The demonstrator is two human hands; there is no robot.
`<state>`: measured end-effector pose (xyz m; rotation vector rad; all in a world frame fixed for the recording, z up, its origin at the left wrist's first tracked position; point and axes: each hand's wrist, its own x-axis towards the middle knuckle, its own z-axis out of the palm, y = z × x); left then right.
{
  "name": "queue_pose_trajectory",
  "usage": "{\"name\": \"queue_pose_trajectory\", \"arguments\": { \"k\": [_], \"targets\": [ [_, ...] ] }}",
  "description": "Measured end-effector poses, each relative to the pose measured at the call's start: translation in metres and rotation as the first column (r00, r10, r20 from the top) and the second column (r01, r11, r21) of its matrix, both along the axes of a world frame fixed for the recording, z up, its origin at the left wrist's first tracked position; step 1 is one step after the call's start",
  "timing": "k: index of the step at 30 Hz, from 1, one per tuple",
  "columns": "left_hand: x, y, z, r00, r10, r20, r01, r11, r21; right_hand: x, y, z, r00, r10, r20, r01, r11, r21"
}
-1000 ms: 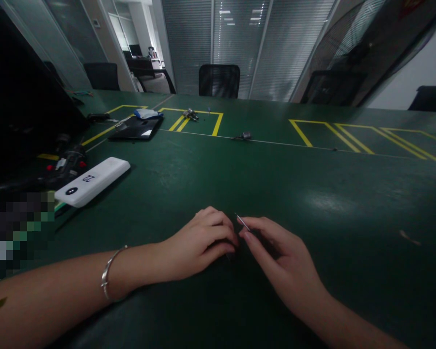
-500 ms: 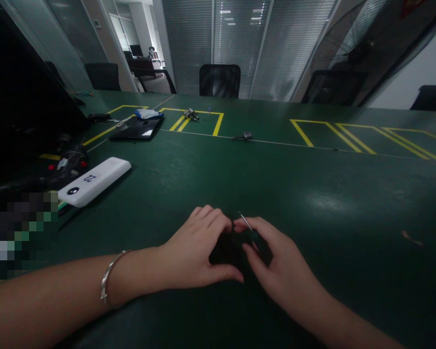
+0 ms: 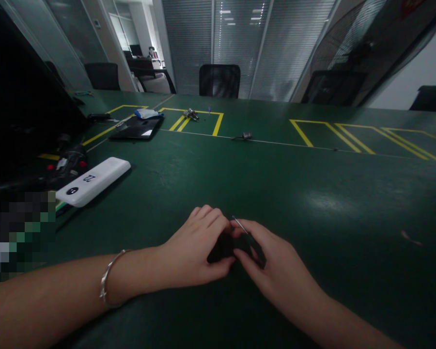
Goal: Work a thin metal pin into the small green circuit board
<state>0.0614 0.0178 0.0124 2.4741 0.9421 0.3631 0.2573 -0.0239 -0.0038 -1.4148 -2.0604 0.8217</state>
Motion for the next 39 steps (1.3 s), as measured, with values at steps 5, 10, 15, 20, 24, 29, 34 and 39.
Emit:
{"name": "queue_pose_trajectory", "arguments": {
  "k": [5, 10, 15, 20, 24, 29, 34, 39],
  "targets": [
    [-0.004, 0.001, -0.005, 0.968, 0.067, 0.240, -0.028, 0.986, -0.161, 0.003, -0.001, -0.002, 0.992, -0.074, -0.104, 0.083, 0.993, 0.082],
    [-0.004, 0.003, -0.010, 0.864, 0.124, 0.488, 0.098, 0.909, -0.404, 0.006, -0.003, 0.000, 0.964, -0.134, -0.232, 0.178, 0.967, 0.182],
    [0.000, 0.002, -0.014, 0.762, 0.165, 0.626, 0.309, 0.757, -0.575, 0.006, -0.006, 0.001, 0.960, -0.068, -0.272, 0.148, 0.947, 0.286],
    [0.000, 0.001, -0.015, 0.770, 0.144, 0.622, 0.342, 0.729, -0.592, 0.003, -0.005, 0.003, 0.968, 0.026, -0.249, 0.057, 0.947, 0.318],
    [-0.001, 0.001, -0.015, 0.803, 0.105, 0.587, 0.288, 0.793, -0.536, 0.002, -0.005, 0.004, 0.972, 0.062, -0.226, 0.012, 0.951, 0.310],
    [-0.002, 0.000, -0.015, 0.803, 0.088, 0.590, 0.281, 0.817, -0.504, 0.003, -0.005, 0.005, 0.974, 0.079, -0.213, -0.010, 0.952, 0.307],
    [-0.002, 0.000, -0.013, 0.848, 0.107, 0.519, 0.222, 0.818, -0.531, 0.003, -0.005, 0.006, 0.977, 0.094, -0.193, -0.027, 0.947, 0.320],
    [-0.002, 0.000, -0.012, 0.857, 0.131, 0.498, 0.195, 0.812, -0.550, 0.003, -0.006, 0.008, 0.982, 0.079, -0.171, -0.022, 0.950, 0.312]
  ]
}}
